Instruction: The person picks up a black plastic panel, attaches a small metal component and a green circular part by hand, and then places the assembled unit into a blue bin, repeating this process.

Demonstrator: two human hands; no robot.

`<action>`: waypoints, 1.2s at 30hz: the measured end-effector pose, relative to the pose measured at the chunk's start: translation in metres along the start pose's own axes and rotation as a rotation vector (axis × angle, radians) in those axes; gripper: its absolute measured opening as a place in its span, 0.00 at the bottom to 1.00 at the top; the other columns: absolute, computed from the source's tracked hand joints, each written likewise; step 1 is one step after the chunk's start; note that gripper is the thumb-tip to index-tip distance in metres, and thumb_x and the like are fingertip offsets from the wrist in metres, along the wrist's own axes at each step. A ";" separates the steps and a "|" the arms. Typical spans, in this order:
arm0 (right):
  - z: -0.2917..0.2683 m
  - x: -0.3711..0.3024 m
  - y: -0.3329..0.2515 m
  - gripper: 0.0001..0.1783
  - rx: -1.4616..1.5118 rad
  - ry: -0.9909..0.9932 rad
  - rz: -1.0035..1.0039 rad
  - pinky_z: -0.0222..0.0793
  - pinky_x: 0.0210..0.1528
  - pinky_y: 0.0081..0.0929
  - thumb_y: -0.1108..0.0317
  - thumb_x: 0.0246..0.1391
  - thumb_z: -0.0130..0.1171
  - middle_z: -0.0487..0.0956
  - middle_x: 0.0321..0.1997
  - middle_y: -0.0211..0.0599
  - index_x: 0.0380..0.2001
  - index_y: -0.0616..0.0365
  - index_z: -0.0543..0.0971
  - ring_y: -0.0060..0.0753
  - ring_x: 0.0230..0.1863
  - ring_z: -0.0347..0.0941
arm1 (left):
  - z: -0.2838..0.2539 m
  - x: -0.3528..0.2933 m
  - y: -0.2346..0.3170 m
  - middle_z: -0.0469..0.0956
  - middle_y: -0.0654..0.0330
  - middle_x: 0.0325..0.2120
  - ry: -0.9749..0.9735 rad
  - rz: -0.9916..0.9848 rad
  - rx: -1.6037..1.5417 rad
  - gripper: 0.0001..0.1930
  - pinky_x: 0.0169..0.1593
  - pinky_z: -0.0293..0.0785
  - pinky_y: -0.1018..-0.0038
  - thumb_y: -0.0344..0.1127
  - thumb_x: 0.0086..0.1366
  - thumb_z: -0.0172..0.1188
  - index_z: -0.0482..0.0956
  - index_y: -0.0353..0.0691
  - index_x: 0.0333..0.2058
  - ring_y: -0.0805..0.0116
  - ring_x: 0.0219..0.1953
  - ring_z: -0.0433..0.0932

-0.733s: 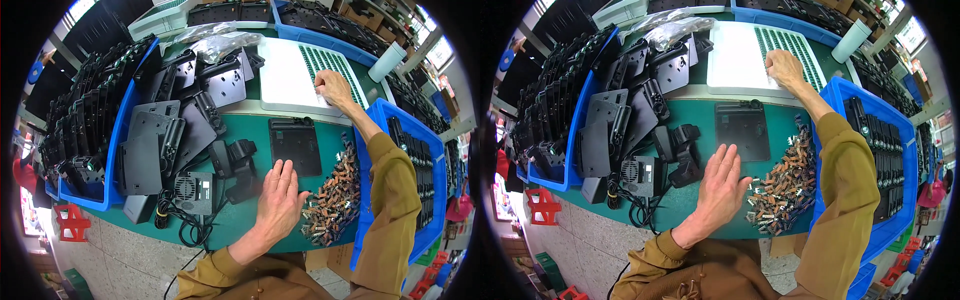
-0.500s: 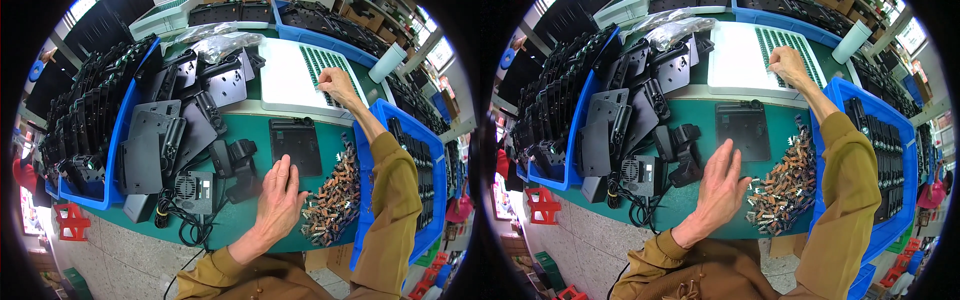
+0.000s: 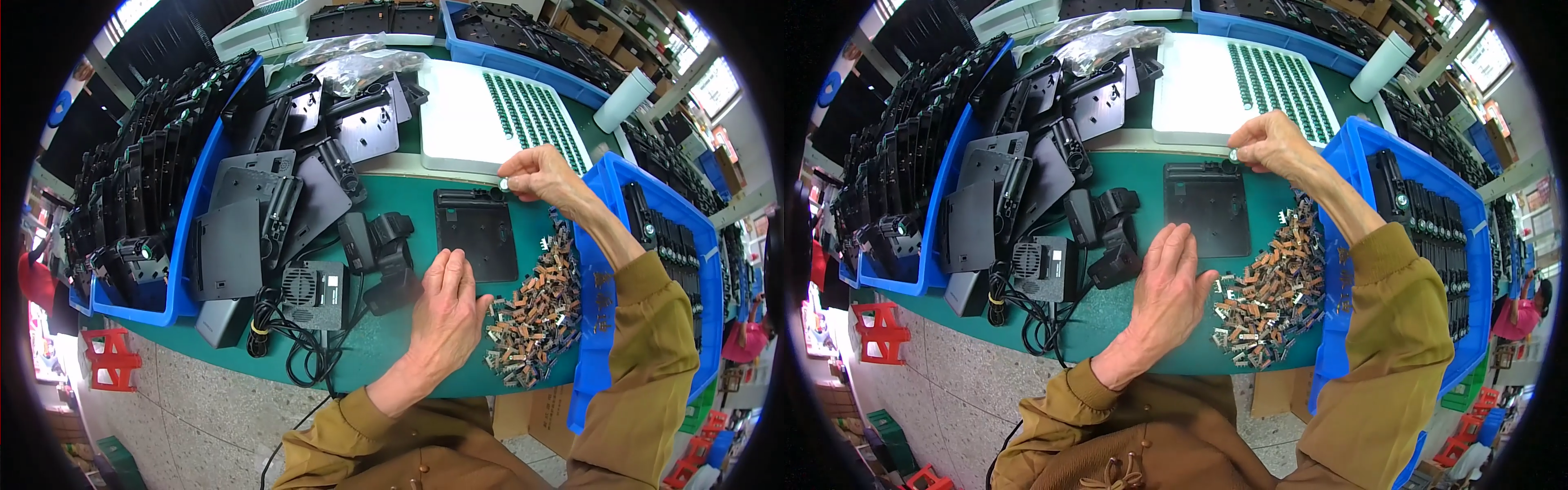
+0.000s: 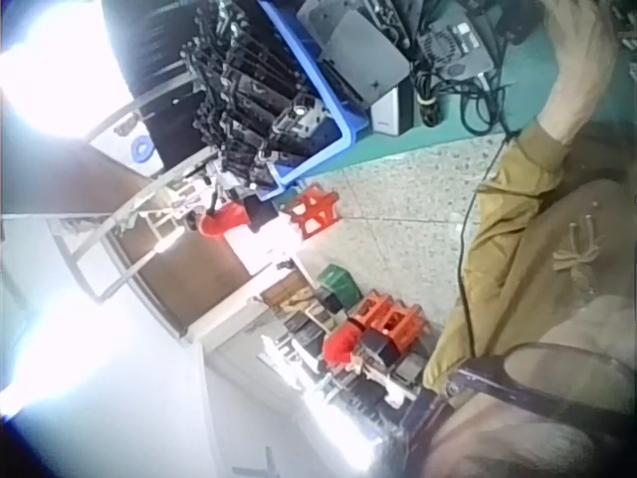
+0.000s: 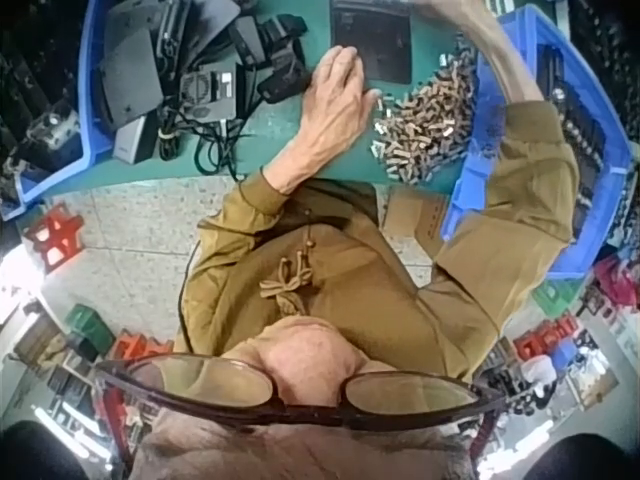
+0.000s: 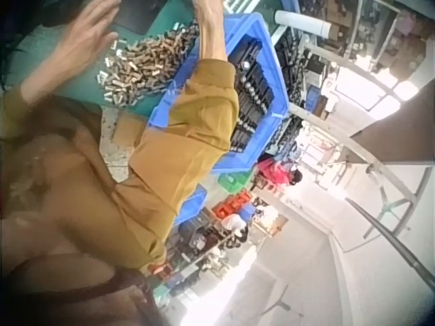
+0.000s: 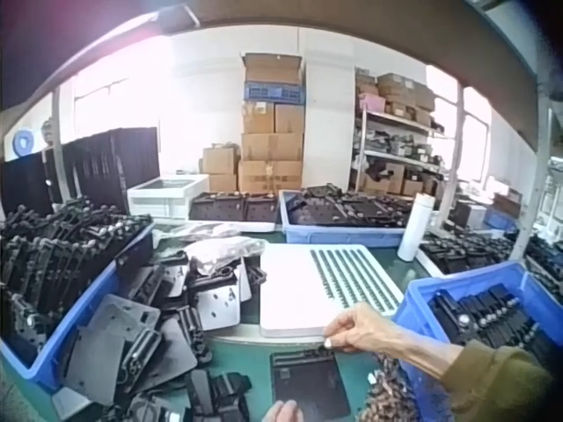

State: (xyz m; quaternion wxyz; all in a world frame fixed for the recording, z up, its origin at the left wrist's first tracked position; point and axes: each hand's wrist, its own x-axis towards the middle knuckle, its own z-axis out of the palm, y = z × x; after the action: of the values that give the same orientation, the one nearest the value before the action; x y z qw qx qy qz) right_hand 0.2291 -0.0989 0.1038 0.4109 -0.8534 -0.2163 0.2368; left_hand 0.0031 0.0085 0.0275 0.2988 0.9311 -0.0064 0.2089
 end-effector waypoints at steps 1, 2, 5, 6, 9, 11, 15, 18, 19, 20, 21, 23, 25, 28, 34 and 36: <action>0.003 -0.003 0.003 0.11 0.014 0.023 0.006 0.74 0.33 0.19 0.75 0.48 0.62 0.81 0.30 0.33 0.37 0.63 0.82 0.20 0.30 0.76 | 0.000 0.000 0.000 0.65 0.41 0.55 0.002 0.004 -0.005 0.26 0.60 0.66 0.59 0.32 0.57 0.64 0.70 0.19 0.50 0.45 0.60 0.63; 0.005 -0.004 0.007 0.11 0.029 0.046 0.010 0.74 0.32 0.19 0.77 0.46 0.63 0.81 0.31 0.37 0.37 0.65 0.82 0.23 0.29 0.76 | -0.001 0.000 0.000 0.65 0.42 0.55 0.005 0.008 -0.008 0.26 0.59 0.67 0.59 0.31 0.57 0.64 0.70 0.19 0.50 0.45 0.60 0.63; 0.008 -0.001 0.015 0.10 0.016 0.058 0.010 0.71 0.29 0.19 0.76 0.46 0.64 0.81 0.29 0.37 0.35 0.65 0.82 0.23 0.28 0.75 | -0.001 0.000 0.000 0.65 0.42 0.55 0.003 0.011 -0.007 0.26 0.59 0.67 0.59 0.31 0.57 0.64 0.70 0.19 0.50 0.44 0.59 0.64; 0.009 0.000 0.017 0.10 0.017 0.070 0.011 0.71 0.28 0.19 0.76 0.46 0.64 0.81 0.29 0.37 0.35 0.65 0.82 0.23 0.27 0.75 | 0.000 0.000 -0.001 0.65 0.42 0.55 0.003 0.011 -0.006 0.26 0.59 0.67 0.59 0.31 0.57 0.64 0.70 0.19 0.50 0.44 0.59 0.64; 0.014 -0.001 0.017 0.09 0.009 0.071 0.014 0.70 0.28 0.20 0.76 0.46 0.64 0.81 0.29 0.37 0.34 0.65 0.82 0.23 0.27 0.74 | 0.000 -0.001 -0.001 0.66 0.41 0.54 0.010 0.020 -0.010 0.26 0.59 0.67 0.60 0.31 0.57 0.64 0.70 0.18 0.50 0.44 0.59 0.64; 0.017 -0.002 0.016 0.09 -0.009 0.086 0.016 0.70 0.28 0.20 0.76 0.46 0.64 0.81 0.29 0.37 0.34 0.64 0.82 0.23 0.27 0.75 | 0.000 -0.001 -0.001 0.65 0.41 0.54 0.010 0.021 -0.006 0.26 0.59 0.67 0.59 0.30 0.56 0.64 0.70 0.18 0.50 0.44 0.59 0.64; 0.017 -0.002 0.018 0.10 -0.097 0.114 0.013 0.72 0.31 0.25 0.73 0.45 0.65 0.81 0.29 0.38 0.34 0.64 0.82 0.27 0.29 0.77 | -0.001 0.000 0.000 0.66 0.41 0.54 0.005 0.022 -0.014 0.26 0.60 0.66 0.59 0.30 0.56 0.63 0.70 0.18 0.50 0.44 0.59 0.64; 0.018 -0.003 0.015 0.11 -0.219 0.103 -0.019 0.73 0.34 0.28 0.71 0.46 0.65 0.82 0.28 0.40 0.34 0.64 0.82 0.31 0.31 0.78 | -0.002 -0.001 -0.001 0.65 0.40 0.54 -0.001 0.013 -0.008 0.26 0.60 0.66 0.59 0.30 0.57 0.63 0.69 0.17 0.50 0.44 0.59 0.64; 0.018 -0.003 0.014 0.11 -0.219 0.100 -0.018 0.73 0.34 0.28 0.71 0.46 0.65 0.82 0.28 0.40 0.34 0.64 0.82 0.31 0.31 0.78 | -0.003 -0.001 0.000 0.65 0.40 0.54 -0.002 0.011 -0.013 0.26 0.60 0.66 0.59 0.30 0.57 0.63 0.69 0.17 0.50 0.44 0.59 0.63; 0.018 -0.003 0.014 0.11 -0.270 0.111 -0.043 0.74 0.36 0.29 0.71 0.46 0.64 0.82 0.29 0.41 0.33 0.65 0.82 0.32 0.32 0.79 | -0.003 -0.001 0.000 0.65 0.40 0.54 -0.003 0.011 -0.020 0.26 0.60 0.65 0.59 0.30 0.57 0.63 0.69 0.17 0.50 0.44 0.59 0.63; 0.018 -0.004 0.014 0.10 -0.321 0.123 -0.067 0.74 0.38 0.30 0.71 0.46 0.64 0.82 0.29 0.42 0.33 0.65 0.83 0.33 0.33 0.79 | -0.002 -0.001 0.000 0.65 0.40 0.54 -0.005 0.011 -0.023 0.26 0.60 0.65 0.59 0.30 0.57 0.63 0.69 0.17 0.50 0.44 0.59 0.63; 0.017 -0.005 0.011 0.09 -0.331 0.105 -0.100 0.74 0.38 0.30 0.72 0.46 0.62 0.82 0.29 0.42 0.32 0.65 0.83 0.33 0.33 0.79 | -0.001 -0.001 0.000 0.65 0.40 0.55 -0.001 0.019 -0.016 0.26 0.60 0.65 0.60 0.31 0.57 0.63 0.69 0.17 0.50 0.45 0.60 0.63; 0.017 -0.005 0.011 0.09 -0.338 0.086 -0.134 0.74 0.38 0.31 0.74 0.46 0.61 0.82 0.30 0.42 0.32 0.66 0.83 0.33 0.32 0.79 | -0.002 -0.001 0.000 0.65 0.41 0.55 -0.003 0.014 -0.015 0.26 0.60 0.66 0.60 0.31 0.57 0.63 0.69 0.18 0.50 0.45 0.60 0.63; 0.019 -0.002 0.015 0.10 -0.378 0.070 -0.210 0.75 0.39 0.32 0.77 0.44 0.59 0.83 0.30 0.43 0.33 0.67 0.83 0.36 0.33 0.80 | -0.002 -0.002 -0.001 0.65 0.41 0.55 -0.005 0.007 -0.007 0.26 0.60 0.66 0.60 0.30 0.57 0.64 0.69 0.18 0.50 0.45 0.60 0.63; 0.017 -0.003 0.015 0.12 -0.520 0.108 -0.322 0.75 0.38 0.34 0.78 0.41 0.60 0.82 0.28 0.45 0.33 0.65 0.83 0.40 0.32 0.80 | -0.001 -0.001 0.000 0.65 0.42 0.55 -0.004 0.006 -0.011 0.26 0.60 0.66 0.60 0.31 0.56 0.64 0.70 0.19 0.50 0.45 0.60 0.63; 0.019 -0.008 0.005 0.10 -0.560 0.103 -0.238 0.74 0.37 0.35 0.76 0.40 0.62 0.82 0.27 0.43 0.30 0.64 0.83 0.39 0.32 0.80 | -0.001 -0.001 0.000 0.65 0.42 0.55 -0.002 0.006 -0.010 0.26 0.60 0.66 0.60 0.31 0.56 0.64 0.70 0.19 0.50 0.45 0.60 0.63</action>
State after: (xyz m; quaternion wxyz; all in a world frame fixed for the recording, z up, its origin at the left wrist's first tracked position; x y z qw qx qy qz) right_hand 0.2128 -0.0951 0.0911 0.1948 -0.9130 -0.3505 0.0748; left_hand 0.0020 0.0092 0.0274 0.3028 0.9298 -0.0106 0.2089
